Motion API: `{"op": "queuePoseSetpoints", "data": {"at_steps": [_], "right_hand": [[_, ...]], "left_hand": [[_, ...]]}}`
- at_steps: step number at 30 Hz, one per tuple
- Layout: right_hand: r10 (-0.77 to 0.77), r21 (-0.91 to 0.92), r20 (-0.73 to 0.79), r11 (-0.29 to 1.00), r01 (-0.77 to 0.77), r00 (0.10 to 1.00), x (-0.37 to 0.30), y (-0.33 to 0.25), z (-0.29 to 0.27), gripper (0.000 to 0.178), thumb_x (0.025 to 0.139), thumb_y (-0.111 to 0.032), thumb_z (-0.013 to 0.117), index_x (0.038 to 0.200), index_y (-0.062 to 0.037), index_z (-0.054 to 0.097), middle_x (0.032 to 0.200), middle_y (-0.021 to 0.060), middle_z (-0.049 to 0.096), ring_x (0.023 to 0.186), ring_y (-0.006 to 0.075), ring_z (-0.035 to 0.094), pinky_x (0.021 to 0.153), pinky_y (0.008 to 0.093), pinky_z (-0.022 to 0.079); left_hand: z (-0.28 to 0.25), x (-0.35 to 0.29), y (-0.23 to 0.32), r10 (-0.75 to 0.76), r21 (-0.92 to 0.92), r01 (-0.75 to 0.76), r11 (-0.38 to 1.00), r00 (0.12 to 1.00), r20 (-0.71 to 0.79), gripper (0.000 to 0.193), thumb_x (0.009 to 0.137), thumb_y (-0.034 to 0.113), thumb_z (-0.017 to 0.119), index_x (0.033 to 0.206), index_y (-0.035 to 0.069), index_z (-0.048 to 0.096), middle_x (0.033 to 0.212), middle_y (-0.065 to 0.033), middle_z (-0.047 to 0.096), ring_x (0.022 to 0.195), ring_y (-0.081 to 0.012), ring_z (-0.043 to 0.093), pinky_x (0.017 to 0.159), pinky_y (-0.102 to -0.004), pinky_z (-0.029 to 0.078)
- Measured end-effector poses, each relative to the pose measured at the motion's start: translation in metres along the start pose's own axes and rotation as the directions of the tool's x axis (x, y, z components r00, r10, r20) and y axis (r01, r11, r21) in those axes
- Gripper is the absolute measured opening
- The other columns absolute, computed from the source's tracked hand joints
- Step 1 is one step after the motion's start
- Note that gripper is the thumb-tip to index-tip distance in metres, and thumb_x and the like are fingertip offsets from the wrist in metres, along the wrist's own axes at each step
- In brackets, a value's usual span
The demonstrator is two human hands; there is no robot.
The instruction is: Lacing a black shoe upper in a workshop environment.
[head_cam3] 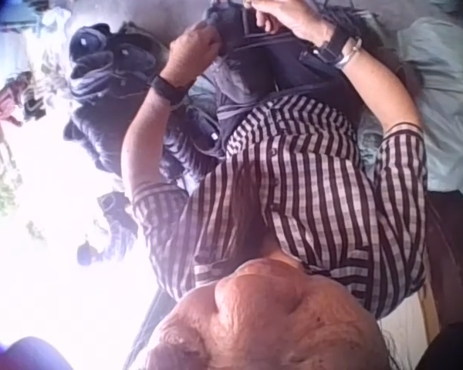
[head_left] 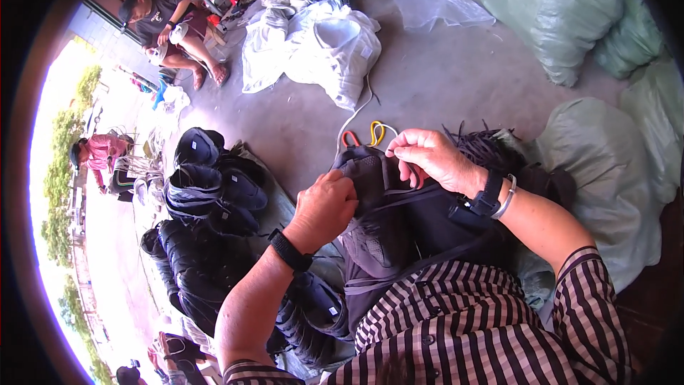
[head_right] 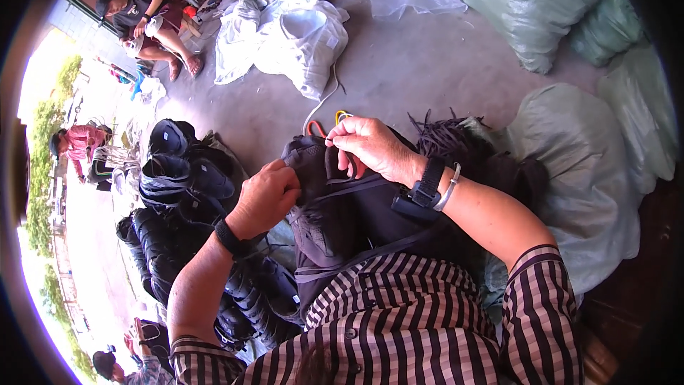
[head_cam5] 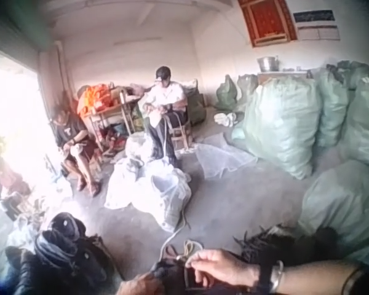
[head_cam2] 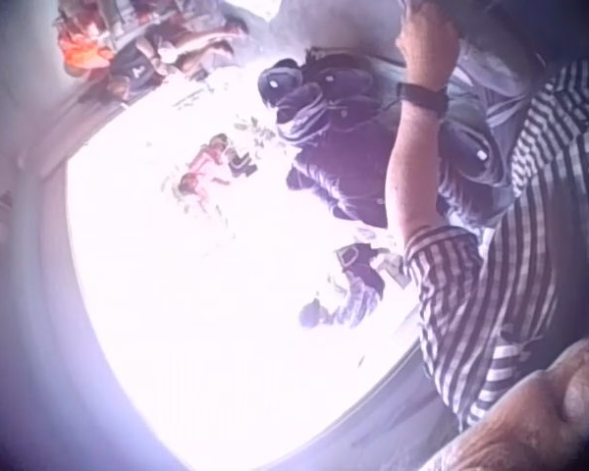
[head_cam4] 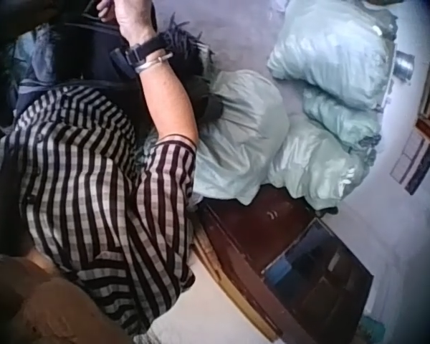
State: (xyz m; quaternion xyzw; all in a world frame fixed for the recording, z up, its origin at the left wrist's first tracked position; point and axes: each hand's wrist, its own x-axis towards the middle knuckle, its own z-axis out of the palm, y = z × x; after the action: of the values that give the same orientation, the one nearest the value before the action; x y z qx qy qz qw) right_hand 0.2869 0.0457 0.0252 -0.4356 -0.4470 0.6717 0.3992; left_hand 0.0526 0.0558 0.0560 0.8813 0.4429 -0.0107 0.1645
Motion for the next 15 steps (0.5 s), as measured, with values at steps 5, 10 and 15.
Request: {"op": "queuePoseSetpoints", "data": {"at_steps": [5,10,15], "right_hand": [[0.005,-0.006,0.049,1.000,-0.005,0.999,0.001,0.002,-0.001,0.017,0.093,-0.014,0.048,0.101,-0.0012,0.056,0.071,0.0042,0.060,0.056,0.0084,0.057,0.050,0.0199,0.047],[0.035,0.021,0.083,0.999,-0.037,0.996,-0.002,0.000,-0.004,0.016,0.089,-0.008,0.050,0.104,0.0004,0.053,0.078,0.0078,0.063,0.062,0.0116,0.061,0.054,0.0229,0.049],[0.037,0.021,0.073,0.999,-0.039,0.997,0.000,0.003,-0.007,0.014,0.090,-0.008,0.051,0.102,0.0000,0.054,0.079,0.0095,0.064,0.061,0.0119,0.061,0.053,0.0229,0.049]], "left_hand": [[0.004,-0.006,-0.008,0.032,-0.338,-0.046,0.940,0.998,-0.046,0.013,0.074,0.011,0.062,0.087,0.009,0.062,0.087,-0.0079,0.059,0.093,-0.0273,0.057,0.075,-0.0401,0.048],[0.001,-0.006,0.006,-0.063,-0.252,0.041,0.967,0.995,-0.080,0.017,0.074,0.009,0.063,0.091,0.009,0.061,0.084,-0.0076,0.061,0.085,-0.0257,0.059,0.072,-0.0374,0.049],[0.004,-0.007,0.009,-0.073,-0.135,0.051,0.990,0.984,-0.163,0.017,0.073,0.008,0.062,0.090,0.008,0.059,0.085,-0.0090,0.060,0.079,-0.0264,0.061,0.070,-0.0378,0.050]]}}
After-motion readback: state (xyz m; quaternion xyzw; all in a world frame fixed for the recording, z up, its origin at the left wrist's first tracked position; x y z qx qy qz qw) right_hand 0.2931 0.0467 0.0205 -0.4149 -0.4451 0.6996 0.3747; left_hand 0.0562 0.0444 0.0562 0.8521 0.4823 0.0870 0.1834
